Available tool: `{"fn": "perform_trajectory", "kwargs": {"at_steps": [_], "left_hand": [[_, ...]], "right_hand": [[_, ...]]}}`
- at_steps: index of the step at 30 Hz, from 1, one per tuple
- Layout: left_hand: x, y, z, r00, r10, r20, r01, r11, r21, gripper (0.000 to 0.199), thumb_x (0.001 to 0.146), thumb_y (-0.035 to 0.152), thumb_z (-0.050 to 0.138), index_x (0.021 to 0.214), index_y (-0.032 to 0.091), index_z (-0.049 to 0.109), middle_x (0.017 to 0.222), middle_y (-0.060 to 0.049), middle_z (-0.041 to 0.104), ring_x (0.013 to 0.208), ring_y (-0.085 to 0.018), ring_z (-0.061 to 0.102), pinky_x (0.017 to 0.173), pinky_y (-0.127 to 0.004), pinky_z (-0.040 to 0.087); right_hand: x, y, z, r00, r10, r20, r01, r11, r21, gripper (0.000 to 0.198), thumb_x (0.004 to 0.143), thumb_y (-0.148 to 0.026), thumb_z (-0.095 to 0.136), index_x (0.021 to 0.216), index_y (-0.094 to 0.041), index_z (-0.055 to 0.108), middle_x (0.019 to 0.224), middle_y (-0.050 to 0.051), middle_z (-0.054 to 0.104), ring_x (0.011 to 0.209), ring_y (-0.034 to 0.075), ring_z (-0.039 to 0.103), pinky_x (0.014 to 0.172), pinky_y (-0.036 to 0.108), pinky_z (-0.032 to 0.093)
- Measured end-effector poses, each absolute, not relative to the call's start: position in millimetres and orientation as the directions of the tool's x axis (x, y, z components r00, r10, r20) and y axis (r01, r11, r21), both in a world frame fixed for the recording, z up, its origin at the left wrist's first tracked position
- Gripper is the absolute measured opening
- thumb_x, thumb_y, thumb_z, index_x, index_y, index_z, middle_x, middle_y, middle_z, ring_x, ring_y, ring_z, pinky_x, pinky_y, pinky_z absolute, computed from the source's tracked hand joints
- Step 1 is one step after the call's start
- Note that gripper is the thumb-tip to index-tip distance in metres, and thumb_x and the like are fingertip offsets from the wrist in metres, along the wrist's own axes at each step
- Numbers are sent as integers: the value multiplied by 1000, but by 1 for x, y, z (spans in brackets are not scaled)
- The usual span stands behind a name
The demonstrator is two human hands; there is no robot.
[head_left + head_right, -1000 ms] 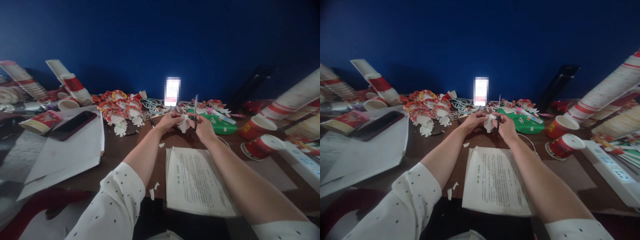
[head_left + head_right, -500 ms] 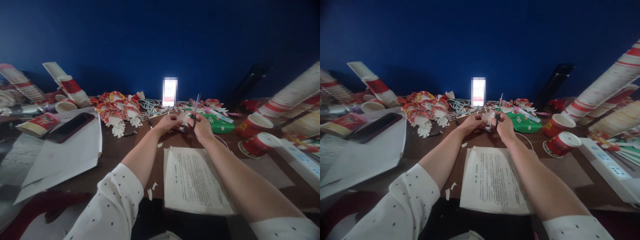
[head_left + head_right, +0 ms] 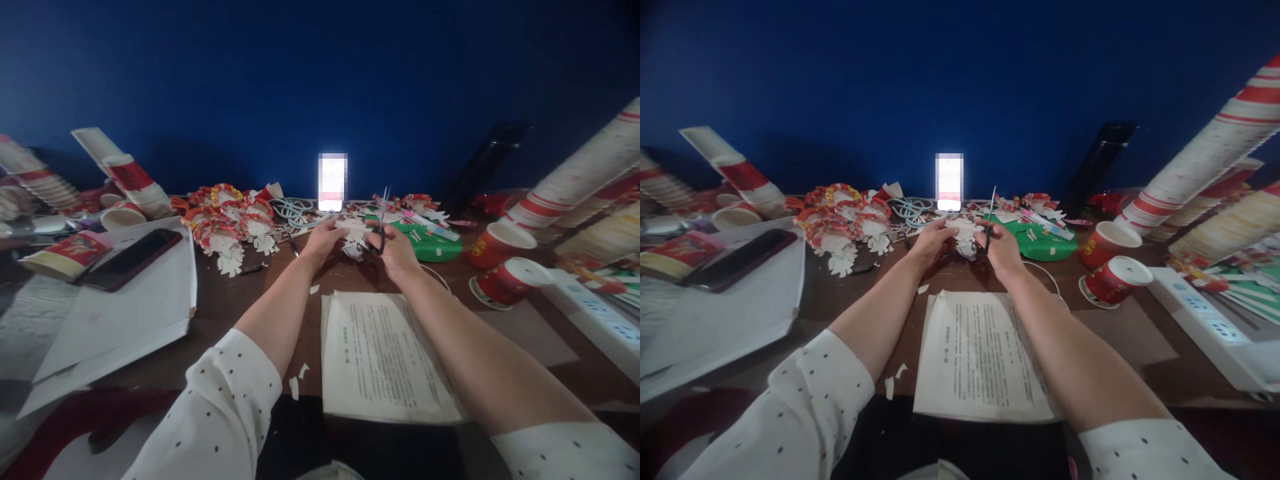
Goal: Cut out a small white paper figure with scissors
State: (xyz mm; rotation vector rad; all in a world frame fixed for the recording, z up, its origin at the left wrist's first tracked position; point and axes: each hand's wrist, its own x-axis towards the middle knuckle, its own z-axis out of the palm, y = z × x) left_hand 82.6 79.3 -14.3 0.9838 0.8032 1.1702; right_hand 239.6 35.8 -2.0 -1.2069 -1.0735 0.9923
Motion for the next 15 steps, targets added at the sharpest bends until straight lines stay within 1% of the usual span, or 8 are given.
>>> {"fn": "perform_trajectory", "kwargs": {"at_steps": [2,4,6,8,11,13,15], "left_hand": [[84,78,-13,219,976,-14,-393,102,914,24,69,21,82,87,16,68,76,0,69,61,-9,60,59,-21,46],[87,76,-11,216,976,-8,-419,100,902,27,69,26,84,86,16,66,76,0,69,62,-8,60,61,-21,46],[91,73,-12,231,973,-7,-414,104,904,30,69,31,86,86,16,66,78,0,70,65,-8,61,63,-21,46],[95,70,-14,265,964,-16,-379,120,918,30,70,30,86,89,16,67,81,-2,72,69,-10,65,67,-22,48],[98,68,-17,249,968,-35,-364,127,923,27,72,27,85,89,15,68,81,-3,73,70,-12,66,70,-24,50],[98,70,-19,208,978,-26,-424,114,899,28,71,26,85,90,15,68,81,-2,73,69,-11,65,72,-26,51],[95,73,-18,156,988,-18,-503,95,859,28,70,23,85,89,15,66,79,-1,72,67,-11,65,74,-26,53]], "right_hand": [[239,36,-1,222,972,77,-25,85,-996,50,58,-43,82,101,-19,71,65,-4,60,60,14,58,51,24,41],[236,35,-1,238,970,46,-67,64,-996,54,58,-44,82,104,-19,70,66,-3,61,59,13,57,48,24,38],[233,35,-1,250,968,20,-126,53,-991,57,57,-43,83,107,-19,70,65,-4,60,58,13,57,47,23,37],[231,34,-2,239,971,7,-188,53,-981,59,56,-42,85,108,-20,68,64,-5,60,58,13,58,47,22,37],[231,34,-3,210,978,-4,-267,54,-962,59,54,-39,88,106,-21,67,65,-5,60,60,14,60,46,21,37],[232,34,-3,172,985,-13,-289,38,-957,56,53,-38,89,102,-20,67,67,-3,62,61,14,60,43,20,34],[233,33,-2,91,995,-37,-263,-12,-965,51,55,-40,91,95,-19,67,70,-1,64,60,13,60,39,18,28]]}}
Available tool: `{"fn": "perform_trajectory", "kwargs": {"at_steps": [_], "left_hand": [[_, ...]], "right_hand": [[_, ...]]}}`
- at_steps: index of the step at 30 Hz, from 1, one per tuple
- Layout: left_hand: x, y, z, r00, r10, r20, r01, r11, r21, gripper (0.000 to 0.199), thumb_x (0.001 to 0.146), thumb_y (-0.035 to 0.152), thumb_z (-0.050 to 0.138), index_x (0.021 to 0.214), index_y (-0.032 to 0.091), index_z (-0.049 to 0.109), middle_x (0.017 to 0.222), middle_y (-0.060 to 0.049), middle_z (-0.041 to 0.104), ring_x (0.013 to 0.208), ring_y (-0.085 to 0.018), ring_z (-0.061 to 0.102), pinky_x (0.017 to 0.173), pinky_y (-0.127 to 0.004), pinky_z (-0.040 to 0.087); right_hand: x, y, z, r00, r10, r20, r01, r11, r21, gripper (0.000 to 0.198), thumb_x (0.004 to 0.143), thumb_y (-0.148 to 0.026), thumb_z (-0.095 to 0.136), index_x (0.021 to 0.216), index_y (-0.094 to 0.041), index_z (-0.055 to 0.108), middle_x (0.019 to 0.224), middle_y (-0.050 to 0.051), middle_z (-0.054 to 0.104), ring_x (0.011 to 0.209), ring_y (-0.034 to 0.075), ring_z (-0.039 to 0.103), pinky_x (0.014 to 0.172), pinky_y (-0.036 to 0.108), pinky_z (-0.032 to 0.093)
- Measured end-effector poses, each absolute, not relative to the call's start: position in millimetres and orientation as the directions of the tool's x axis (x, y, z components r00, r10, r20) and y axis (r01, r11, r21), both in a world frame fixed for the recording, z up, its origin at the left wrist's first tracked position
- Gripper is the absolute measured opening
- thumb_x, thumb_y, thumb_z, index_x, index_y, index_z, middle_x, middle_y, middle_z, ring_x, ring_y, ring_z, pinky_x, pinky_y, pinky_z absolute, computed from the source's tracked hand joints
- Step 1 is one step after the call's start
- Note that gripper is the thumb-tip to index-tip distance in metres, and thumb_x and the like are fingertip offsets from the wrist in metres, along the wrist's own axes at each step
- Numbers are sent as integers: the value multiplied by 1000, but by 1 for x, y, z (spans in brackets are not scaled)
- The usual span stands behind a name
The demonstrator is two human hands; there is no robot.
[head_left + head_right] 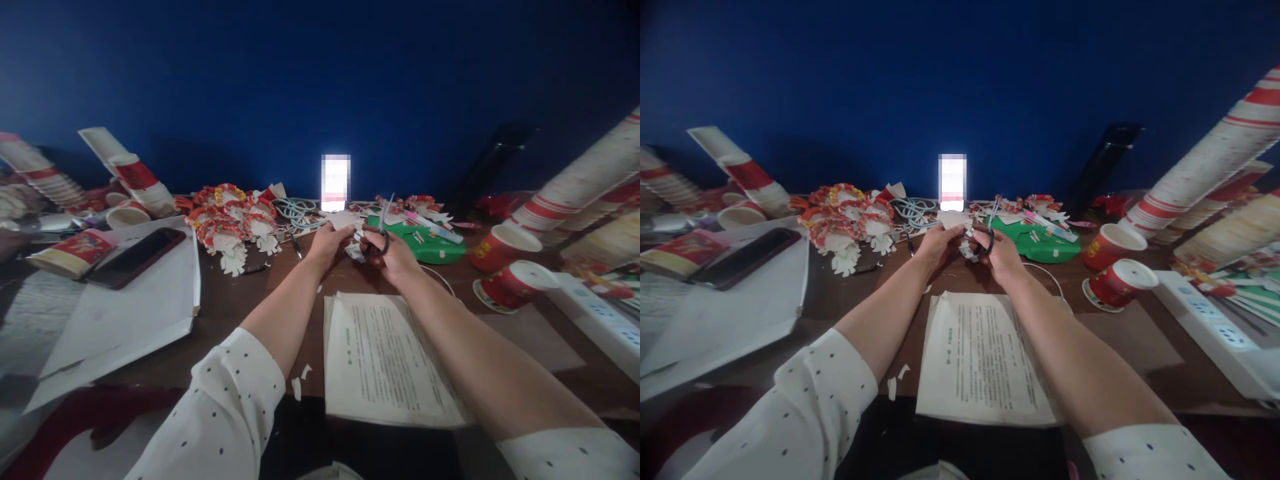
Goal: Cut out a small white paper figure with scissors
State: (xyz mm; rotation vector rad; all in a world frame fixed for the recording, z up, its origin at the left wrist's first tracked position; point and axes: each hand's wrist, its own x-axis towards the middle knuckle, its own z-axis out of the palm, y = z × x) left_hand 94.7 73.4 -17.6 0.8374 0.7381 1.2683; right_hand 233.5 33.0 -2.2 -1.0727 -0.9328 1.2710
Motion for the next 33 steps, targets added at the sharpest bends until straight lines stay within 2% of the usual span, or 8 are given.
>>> {"fn": "perform_trajectory", "kwargs": {"at_steps": [4,9,12,18,22,26,33], "left_hand": [[86,77,-10,72,996,-48,-577,81,813,22,71,14,81,84,15,63,74,0,70,67,-10,66,74,-25,54],[81,79,-2,49,994,-97,-587,107,802,20,73,11,78,84,16,63,71,2,69,65,-8,65,69,-22,52],[80,82,-3,42,994,-100,-579,106,808,18,75,13,78,80,16,62,69,2,67,65,-8,64,71,-21,52],[81,87,-9,45,997,-66,-564,80,822,26,71,17,85,75,16,59,68,4,66,65,-9,64,75,-24,54],[83,88,-11,64,997,-48,-572,76,817,25,73,16,84,75,15,59,68,3,65,66,-9,66,76,-25,56],[86,86,-11,61,996,-70,-567,93,819,28,72,16,86,73,15,58,67,3,65,65,-9,66,78,-27,57],[89,83,-10,59,995,-81,-552,100,828,29,71,16,86,72,15,57,65,3,64,62,-9,66,80,-29,58]], "right_hand": [[236,30,-1,-123,981,-147,-101,-160,-982,43,66,-50,87,88,-18,68,77,7,71,59,13,62,36,17,21],[239,25,-2,-190,957,-219,72,-209,-975,45,73,-58,83,96,-20,74,84,9,75,65,16,67,38,17,29],[240,24,-2,-204,958,-202,162,-170,-972,47,73,-61,83,94,-20,76,83,7,75,66,16,67,42,18,34],[239,23,-1,-183,980,-81,223,-39,-974,47,71,-60,83,95,-20,79,69,1,67,58,14,60,47,24,44],[239,23,0,-177,984,-14,286,38,-957,47,74,-60,80,99,-20,81,63,-1,64,56,14,56,50,26,44],[237,23,1,-176,982,63,349,122,-929,45,74,-61,79,93,-20,82,58,-1,63,56,16,55,55,29,45],[233,23,3,-135,989,64,347,108,-932,47,68,-62,80,89,-20,82,57,0,62,55,16,54,55,30,43]]}}
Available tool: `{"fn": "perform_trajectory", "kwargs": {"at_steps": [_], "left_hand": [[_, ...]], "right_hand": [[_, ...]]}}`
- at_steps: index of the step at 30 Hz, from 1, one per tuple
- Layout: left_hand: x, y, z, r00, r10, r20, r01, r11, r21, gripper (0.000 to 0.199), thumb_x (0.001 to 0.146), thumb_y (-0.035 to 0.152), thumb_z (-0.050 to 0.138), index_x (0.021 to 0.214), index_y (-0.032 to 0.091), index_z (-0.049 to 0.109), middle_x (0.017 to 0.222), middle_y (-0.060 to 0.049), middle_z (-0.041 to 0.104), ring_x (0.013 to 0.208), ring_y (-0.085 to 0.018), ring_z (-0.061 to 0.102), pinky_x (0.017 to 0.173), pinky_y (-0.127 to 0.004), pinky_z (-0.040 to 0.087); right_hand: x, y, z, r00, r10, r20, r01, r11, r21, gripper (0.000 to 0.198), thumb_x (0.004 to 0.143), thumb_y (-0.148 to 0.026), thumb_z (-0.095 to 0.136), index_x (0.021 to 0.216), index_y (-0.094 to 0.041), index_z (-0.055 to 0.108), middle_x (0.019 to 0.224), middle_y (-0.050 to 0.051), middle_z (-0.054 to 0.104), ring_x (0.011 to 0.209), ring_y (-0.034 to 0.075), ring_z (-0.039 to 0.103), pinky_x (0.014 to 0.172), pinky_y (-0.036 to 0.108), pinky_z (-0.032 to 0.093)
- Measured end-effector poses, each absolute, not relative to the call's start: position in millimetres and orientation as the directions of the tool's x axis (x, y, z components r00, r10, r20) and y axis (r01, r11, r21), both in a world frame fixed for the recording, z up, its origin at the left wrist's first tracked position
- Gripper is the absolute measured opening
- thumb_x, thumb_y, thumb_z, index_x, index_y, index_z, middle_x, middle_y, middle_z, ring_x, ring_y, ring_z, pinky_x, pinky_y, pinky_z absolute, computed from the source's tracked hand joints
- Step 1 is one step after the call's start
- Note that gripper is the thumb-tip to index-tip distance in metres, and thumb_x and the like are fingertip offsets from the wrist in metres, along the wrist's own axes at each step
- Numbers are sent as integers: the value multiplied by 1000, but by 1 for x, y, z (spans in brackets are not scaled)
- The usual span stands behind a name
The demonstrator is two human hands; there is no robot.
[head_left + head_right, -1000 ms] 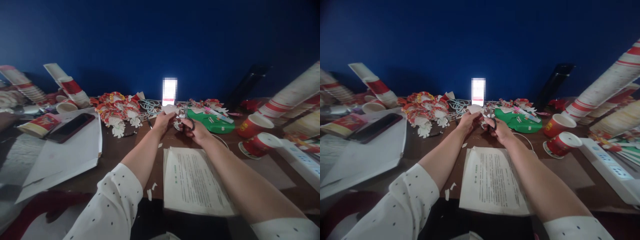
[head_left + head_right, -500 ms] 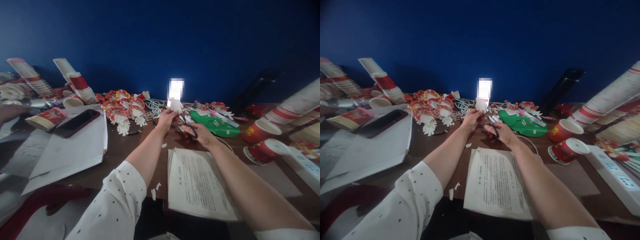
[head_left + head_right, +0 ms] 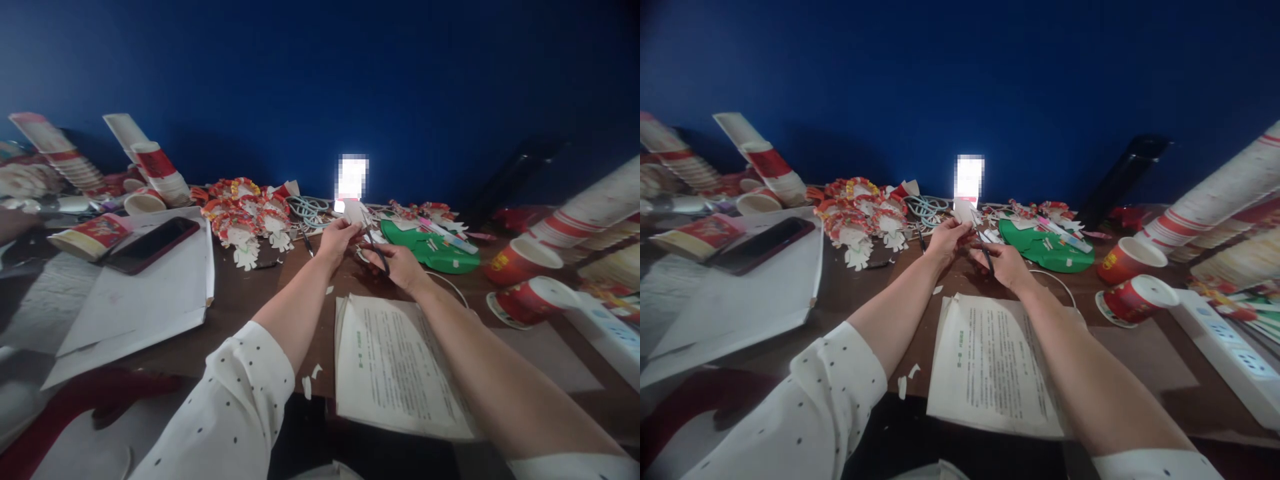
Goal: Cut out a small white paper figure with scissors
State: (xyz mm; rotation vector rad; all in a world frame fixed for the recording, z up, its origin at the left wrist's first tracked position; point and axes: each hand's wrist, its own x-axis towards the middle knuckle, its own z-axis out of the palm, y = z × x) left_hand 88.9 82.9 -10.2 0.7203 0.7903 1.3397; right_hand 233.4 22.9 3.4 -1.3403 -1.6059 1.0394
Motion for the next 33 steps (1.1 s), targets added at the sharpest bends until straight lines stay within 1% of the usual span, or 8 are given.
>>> {"fn": "perform_trajectory", "kwargs": {"at_steps": [4,10,15,18,23,29,33], "left_hand": [[90,83,-11,62,995,-74,-537,96,838,27,73,15,84,72,15,57,65,3,64,64,-9,66,80,-28,57],[91,82,-11,74,995,-67,-538,97,837,25,75,16,83,75,15,59,66,2,65,63,-10,66,75,-27,56],[91,82,-10,73,995,-74,-545,102,832,29,72,17,86,74,15,57,64,3,64,62,-10,65,73,-26,56],[90,83,-10,78,994,-76,-551,106,828,31,71,18,88,74,15,57,65,3,64,60,-9,64,74,-26,57],[91,81,-10,82,994,-71,-562,105,821,33,68,22,90,75,15,59,65,3,65,60,-10,64,77,-30,58],[91,81,-9,88,994,-60,-572,99,814,28,72,17,86,73,14,59,63,3,64,58,-9,62,75,-28,57],[91,81,-10,87,995,-58,-569,97,817,30,69,19,88,73,15,59,62,3,64,59,-9,63,77,-29,57]], "right_hand": [[232,22,6,-120,991,55,353,95,-931,46,66,-61,82,87,-20,82,56,-1,61,54,16,53,55,30,42],[233,22,6,-123,989,80,368,121,-922,45,67,-60,83,88,-20,82,56,-1,62,54,15,53,55,29,42],[236,25,1,-138,987,85,348,129,-929,43,71,-59,82,89,-19,83,60,-1,63,54,14,53,55,28,43],[238,26,-2,-148,986,75,344,122,-931,46,74,-61,79,91,-19,83,63,0,64,55,14,55,55,28,44],[238,26,-3,-135,989,53,328,95,-940,54,70,-66,80,93,-17,82,64,1,64,56,15,55,55,28,44],[236,25,-2,-123,990,71,356,111,-928,49,72,-64,78,86,-17,81,63,1,63,56,15,55,57,29,44],[236,25,-2,-120,990,76,359,114,-926,48,74,-64,77,89,-18,82,64,1,63,57,15,55,57,29,44]]}}
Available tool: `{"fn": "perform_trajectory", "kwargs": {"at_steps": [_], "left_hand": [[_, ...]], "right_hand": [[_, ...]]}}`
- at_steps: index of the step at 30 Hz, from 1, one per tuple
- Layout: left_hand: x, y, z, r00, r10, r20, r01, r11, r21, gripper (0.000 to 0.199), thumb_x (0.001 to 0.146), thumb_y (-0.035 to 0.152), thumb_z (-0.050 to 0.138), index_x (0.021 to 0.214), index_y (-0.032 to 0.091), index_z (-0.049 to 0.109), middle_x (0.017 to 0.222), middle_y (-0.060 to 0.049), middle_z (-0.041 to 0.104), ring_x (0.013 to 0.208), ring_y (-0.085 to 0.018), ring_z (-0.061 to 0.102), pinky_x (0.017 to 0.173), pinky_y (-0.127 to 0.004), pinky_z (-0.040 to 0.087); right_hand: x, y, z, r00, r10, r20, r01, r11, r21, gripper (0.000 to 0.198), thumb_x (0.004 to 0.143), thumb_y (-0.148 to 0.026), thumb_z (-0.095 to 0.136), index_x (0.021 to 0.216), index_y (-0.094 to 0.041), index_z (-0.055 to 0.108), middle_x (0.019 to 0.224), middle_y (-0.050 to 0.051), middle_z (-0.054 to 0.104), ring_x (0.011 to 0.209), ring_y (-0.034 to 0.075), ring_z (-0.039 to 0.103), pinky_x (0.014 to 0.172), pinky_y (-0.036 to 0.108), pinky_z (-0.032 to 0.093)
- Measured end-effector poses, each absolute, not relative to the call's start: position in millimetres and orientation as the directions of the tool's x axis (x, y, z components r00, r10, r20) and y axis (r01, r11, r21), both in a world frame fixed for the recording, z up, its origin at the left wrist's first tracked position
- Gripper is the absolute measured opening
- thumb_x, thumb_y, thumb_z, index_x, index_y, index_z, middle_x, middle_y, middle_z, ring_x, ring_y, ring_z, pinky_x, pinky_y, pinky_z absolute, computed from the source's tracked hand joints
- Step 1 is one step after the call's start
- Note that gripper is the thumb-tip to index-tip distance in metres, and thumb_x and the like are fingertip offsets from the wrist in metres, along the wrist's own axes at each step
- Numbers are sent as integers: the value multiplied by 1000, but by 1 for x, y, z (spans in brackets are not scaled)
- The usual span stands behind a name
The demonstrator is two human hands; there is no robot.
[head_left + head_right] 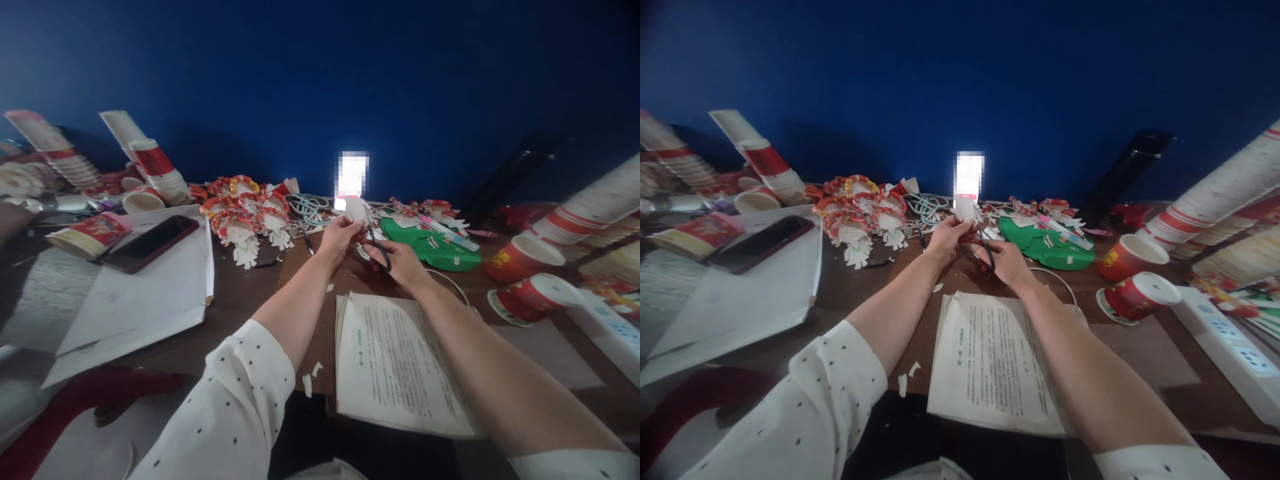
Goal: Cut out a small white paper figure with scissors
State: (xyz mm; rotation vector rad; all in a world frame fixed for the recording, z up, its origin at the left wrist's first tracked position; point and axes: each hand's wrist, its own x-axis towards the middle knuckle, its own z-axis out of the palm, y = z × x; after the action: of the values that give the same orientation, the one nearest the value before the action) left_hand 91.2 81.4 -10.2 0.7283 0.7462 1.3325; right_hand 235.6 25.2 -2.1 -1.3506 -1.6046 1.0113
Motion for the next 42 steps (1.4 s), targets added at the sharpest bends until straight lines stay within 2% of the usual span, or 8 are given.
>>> {"fn": "perform_trajectory", "kwargs": {"at_steps": [7,13,19,26,34,42], "left_hand": [[93,80,-10,94,994,-55,-591,100,800,27,70,15,87,74,14,60,64,3,66,58,-10,64,77,-29,57],[94,80,-11,83,995,-63,-606,101,789,24,71,12,85,75,14,62,67,2,68,61,-10,65,79,-29,55],[94,80,-12,83,994,-73,-615,109,781,29,67,16,89,74,14,61,64,2,66,60,-12,65,75,-30,57],[96,78,-10,85,996,-39,-590,82,803,25,73,14,84,71,14,59,60,2,64,57,-10,63,66,-25,55],[95,79,-9,81,995,-55,-583,92,807,21,75,11,80,73,14,59,61,3,65,56,-8,62,70,-25,55],[95,80,-9,87,993,-77,-589,114,800,25,71,14,86,75,14,61,67,1,67,61,-11,65,80,-30,57]], "right_hand": [[233,23,-1,-78,995,64,316,85,-945,56,70,-66,80,94,-15,82,63,1,62,57,15,54,56,29,44],[231,21,4,-67,997,48,345,68,-936,64,69,-67,80,104,-14,82,61,1,63,59,17,57,58,30,46],[232,23,0,-66,997,50,356,71,-932,68,67,-71,78,106,-15,82,61,1,63,57,17,57,56,30,46],[233,26,-1,-79,993,91,402,115,-908,63,68,-70,78,100,-15,82,60,1,64,57,17,56,58,30,46],[230,23,4,-73,990,120,438,140,-888,64,68,-75,75,93,-16,82,56,0,58,58,16,53,57,29,44],[230,21,8,-84,987,139,454,162,-876,65,69,-79,71,84,-17,80,54,0,57,57,16,52,57,29,42]]}}
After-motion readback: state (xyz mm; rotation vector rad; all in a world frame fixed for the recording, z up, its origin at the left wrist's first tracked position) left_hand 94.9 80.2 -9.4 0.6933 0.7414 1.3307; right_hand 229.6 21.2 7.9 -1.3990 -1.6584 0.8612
